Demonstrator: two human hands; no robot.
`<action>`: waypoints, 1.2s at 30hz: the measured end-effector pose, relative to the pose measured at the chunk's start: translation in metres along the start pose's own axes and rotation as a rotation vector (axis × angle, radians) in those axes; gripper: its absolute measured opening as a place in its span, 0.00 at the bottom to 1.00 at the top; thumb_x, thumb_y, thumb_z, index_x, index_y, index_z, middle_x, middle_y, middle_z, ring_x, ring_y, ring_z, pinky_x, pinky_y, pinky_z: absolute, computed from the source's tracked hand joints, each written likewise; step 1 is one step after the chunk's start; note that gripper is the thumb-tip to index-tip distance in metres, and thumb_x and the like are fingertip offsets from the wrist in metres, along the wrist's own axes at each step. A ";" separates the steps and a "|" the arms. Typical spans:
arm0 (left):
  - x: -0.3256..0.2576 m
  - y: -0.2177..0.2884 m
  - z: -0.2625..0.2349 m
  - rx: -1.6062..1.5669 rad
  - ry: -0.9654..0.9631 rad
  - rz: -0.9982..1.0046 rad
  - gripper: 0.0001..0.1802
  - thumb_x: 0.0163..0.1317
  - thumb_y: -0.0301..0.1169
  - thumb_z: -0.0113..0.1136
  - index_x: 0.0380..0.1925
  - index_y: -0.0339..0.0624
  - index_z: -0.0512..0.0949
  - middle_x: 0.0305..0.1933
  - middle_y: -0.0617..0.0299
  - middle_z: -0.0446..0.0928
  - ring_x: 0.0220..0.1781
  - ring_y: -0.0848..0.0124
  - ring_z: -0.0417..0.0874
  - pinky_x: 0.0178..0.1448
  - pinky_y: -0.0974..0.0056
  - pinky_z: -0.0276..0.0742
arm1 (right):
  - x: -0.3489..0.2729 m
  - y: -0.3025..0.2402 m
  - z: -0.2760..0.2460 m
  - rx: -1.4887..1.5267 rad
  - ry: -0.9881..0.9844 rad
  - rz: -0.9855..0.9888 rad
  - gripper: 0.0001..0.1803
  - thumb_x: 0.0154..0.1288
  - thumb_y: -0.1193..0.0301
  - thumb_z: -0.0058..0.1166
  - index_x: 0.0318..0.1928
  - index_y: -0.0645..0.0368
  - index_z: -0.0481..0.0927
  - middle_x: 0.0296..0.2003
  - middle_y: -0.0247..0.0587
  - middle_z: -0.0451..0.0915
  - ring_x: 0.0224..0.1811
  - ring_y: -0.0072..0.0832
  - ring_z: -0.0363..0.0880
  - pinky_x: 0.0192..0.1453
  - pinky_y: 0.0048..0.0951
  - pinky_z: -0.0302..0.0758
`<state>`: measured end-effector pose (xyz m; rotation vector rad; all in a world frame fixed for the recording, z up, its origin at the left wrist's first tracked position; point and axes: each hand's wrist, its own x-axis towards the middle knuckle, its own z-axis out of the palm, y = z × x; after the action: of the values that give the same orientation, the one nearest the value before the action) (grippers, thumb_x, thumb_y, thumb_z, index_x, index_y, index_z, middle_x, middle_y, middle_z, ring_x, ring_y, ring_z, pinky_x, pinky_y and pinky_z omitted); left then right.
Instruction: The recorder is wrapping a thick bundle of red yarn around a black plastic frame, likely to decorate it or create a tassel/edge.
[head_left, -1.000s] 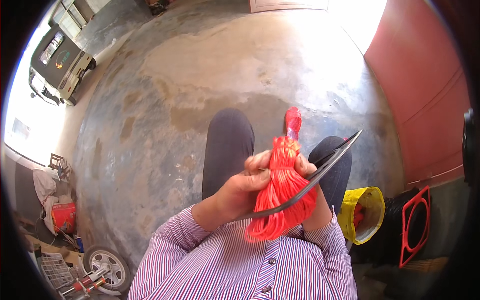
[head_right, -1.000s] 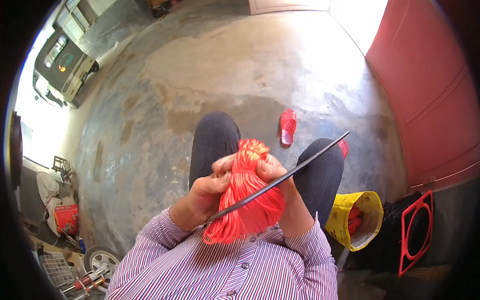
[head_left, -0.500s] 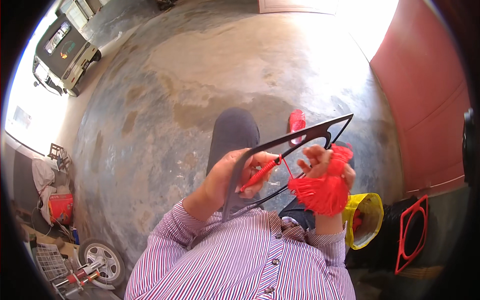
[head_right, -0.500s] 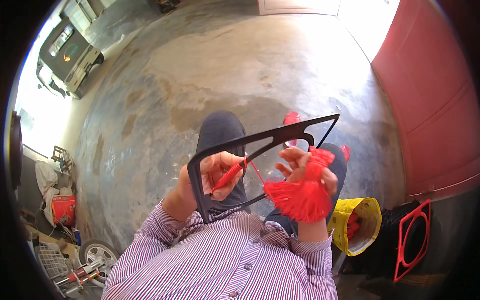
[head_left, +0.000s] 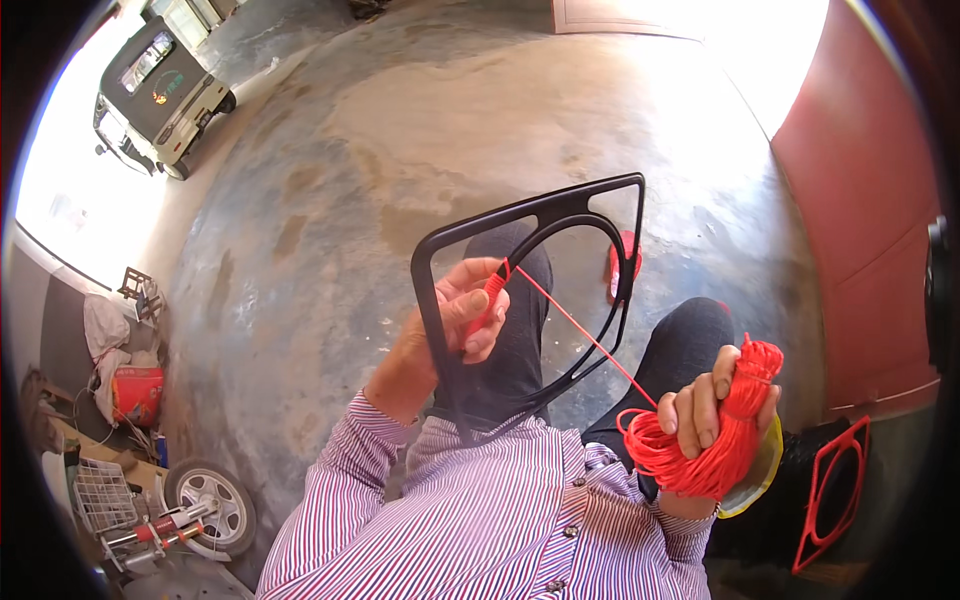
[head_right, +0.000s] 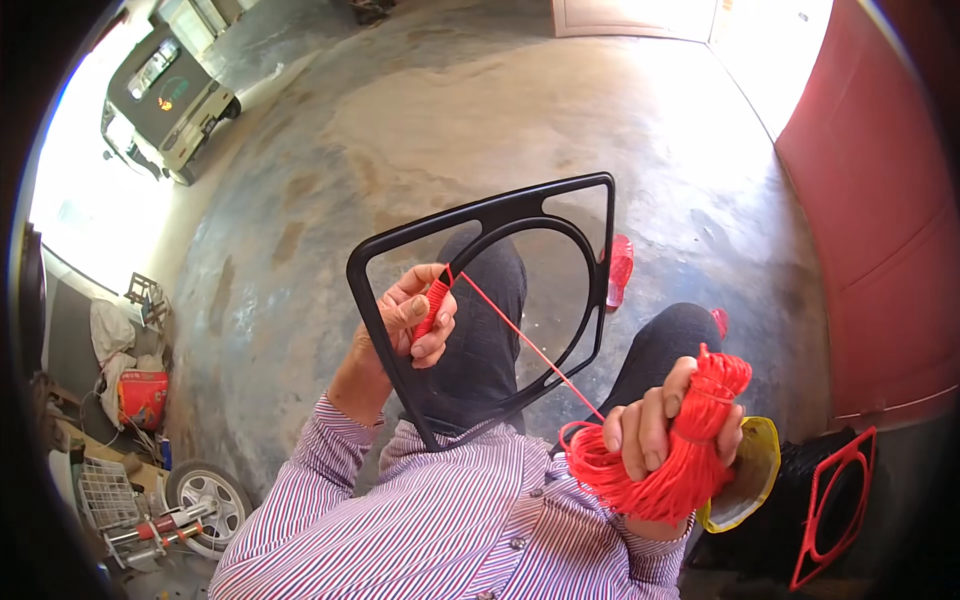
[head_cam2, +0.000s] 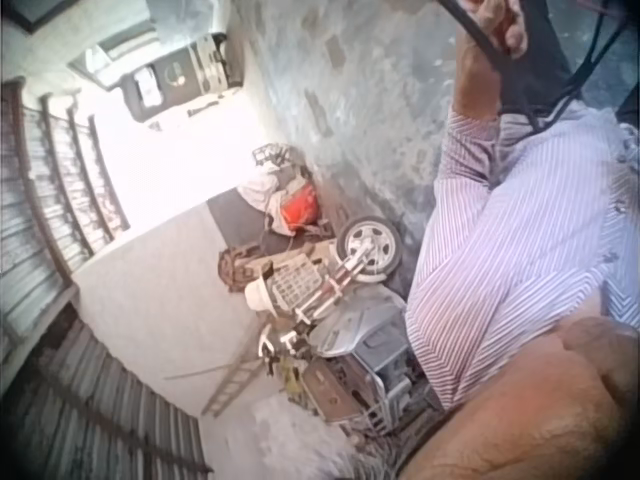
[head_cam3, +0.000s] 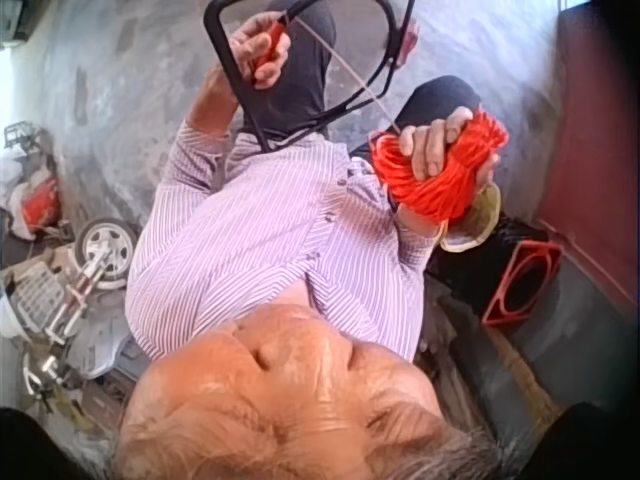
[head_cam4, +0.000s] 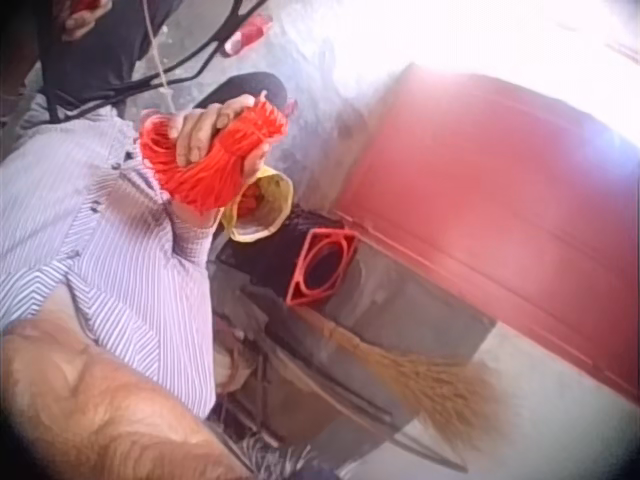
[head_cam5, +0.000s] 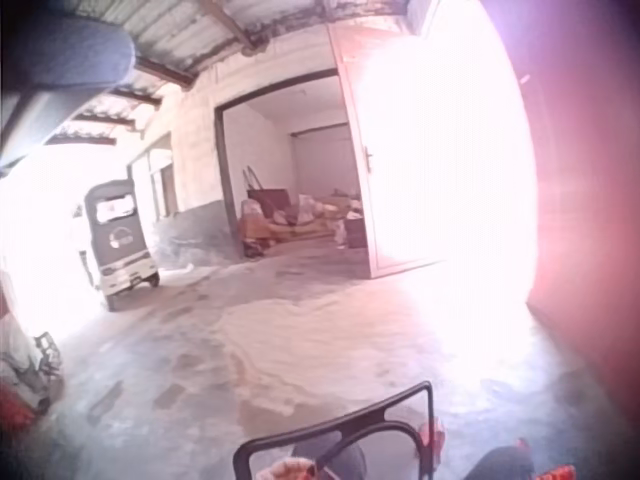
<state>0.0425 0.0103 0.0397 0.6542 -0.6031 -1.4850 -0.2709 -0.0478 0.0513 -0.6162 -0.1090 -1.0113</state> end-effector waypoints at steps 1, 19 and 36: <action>0.000 0.001 0.000 0.001 0.000 0.013 0.23 0.69 0.32 0.61 0.62 0.45 0.69 0.34 0.54 0.74 0.17 0.75 0.70 0.15 0.71 0.64 | -0.001 -0.001 0.001 -0.014 0.013 -0.015 0.29 0.75 0.41 0.38 0.42 0.58 0.65 0.18 0.39 0.73 0.14 0.31 0.71 0.38 0.40 0.75; -0.004 -0.003 -0.002 0.149 0.033 0.068 0.19 0.68 0.32 0.63 0.56 0.39 0.77 0.37 0.49 0.80 0.20 0.72 0.76 0.17 0.69 0.69 | 0.010 0.009 -0.064 0.029 0.426 0.057 0.25 0.72 0.53 0.45 0.56 0.61 0.71 0.38 0.42 0.79 0.36 0.34 0.79 0.42 0.34 0.77; 0.001 -0.025 0.064 0.097 0.135 -0.102 0.37 0.67 0.60 0.55 0.56 0.35 0.75 0.33 0.66 0.79 0.23 0.82 0.71 0.22 0.74 0.58 | 0.046 0.042 0.023 -0.693 0.115 0.261 0.20 0.63 0.76 0.65 0.50 0.64 0.69 0.40 0.42 0.83 0.42 0.21 0.82 0.48 0.22 0.77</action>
<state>-0.0206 0.0084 0.0660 0.8646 -0.5467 -1.4989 -0.2072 -0.0553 0.0687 -1.1651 0.4332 -0.8164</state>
